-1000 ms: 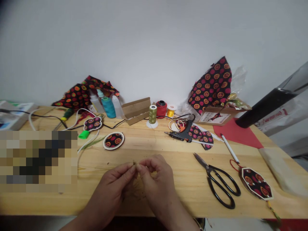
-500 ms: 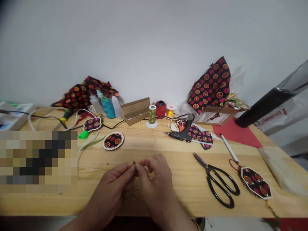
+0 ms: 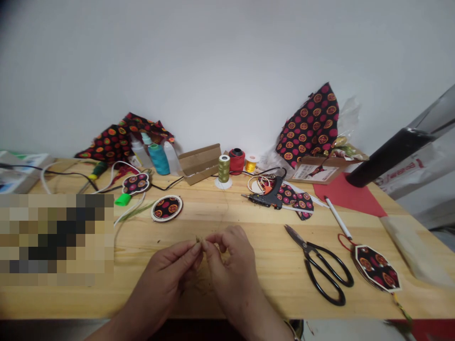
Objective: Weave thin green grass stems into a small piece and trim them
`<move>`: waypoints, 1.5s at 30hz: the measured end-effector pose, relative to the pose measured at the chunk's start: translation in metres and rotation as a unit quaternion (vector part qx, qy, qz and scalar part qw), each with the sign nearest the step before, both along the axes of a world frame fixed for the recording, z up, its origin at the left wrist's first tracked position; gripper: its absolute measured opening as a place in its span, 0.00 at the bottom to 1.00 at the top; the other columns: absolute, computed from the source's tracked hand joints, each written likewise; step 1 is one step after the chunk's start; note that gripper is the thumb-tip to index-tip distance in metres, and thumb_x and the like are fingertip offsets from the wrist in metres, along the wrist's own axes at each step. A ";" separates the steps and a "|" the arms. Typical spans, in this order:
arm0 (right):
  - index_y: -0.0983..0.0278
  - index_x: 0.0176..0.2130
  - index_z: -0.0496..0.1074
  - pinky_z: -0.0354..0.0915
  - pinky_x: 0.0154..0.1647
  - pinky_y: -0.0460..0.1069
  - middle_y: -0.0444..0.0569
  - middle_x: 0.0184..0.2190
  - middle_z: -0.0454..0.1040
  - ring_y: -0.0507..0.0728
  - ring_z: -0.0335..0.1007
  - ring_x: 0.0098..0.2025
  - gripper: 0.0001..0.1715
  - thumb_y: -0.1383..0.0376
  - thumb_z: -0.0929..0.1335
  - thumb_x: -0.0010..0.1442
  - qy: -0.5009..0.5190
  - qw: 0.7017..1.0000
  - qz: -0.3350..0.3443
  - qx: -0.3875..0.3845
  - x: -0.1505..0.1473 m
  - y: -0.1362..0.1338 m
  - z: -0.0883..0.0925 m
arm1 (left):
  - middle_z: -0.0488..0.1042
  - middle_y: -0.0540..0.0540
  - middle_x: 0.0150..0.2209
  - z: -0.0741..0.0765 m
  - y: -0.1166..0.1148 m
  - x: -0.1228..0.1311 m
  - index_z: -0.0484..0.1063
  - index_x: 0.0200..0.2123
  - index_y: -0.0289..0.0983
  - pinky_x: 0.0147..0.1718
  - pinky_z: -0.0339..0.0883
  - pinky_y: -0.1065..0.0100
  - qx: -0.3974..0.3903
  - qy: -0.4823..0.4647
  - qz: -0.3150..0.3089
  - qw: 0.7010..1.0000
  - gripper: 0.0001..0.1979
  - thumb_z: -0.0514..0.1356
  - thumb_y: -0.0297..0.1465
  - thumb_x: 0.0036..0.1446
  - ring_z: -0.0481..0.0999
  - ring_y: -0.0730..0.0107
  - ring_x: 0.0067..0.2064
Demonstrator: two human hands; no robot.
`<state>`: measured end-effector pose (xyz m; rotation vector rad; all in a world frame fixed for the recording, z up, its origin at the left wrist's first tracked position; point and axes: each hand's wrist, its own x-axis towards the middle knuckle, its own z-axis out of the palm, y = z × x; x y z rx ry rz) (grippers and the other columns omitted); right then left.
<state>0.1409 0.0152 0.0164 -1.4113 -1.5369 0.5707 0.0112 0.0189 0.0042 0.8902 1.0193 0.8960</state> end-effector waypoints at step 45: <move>0.66 0.20 0.69 0.58 0.27 0.44 0.39 0.17 0.68 0.48 0.62 0.22 0.07 0.69 0.69 0.47 0.261 0.922 0.167 -0.231 0.020 0.024 0.008 | 0.61 0.52 0.22 0.013 0.001 -0.001 0.71 0.25 0.31 0.18 0.43 0.76 -0.109 -0.121 -0.055 0.985 0.12 0.61 0.35 0.53 0.48 0.82 0.20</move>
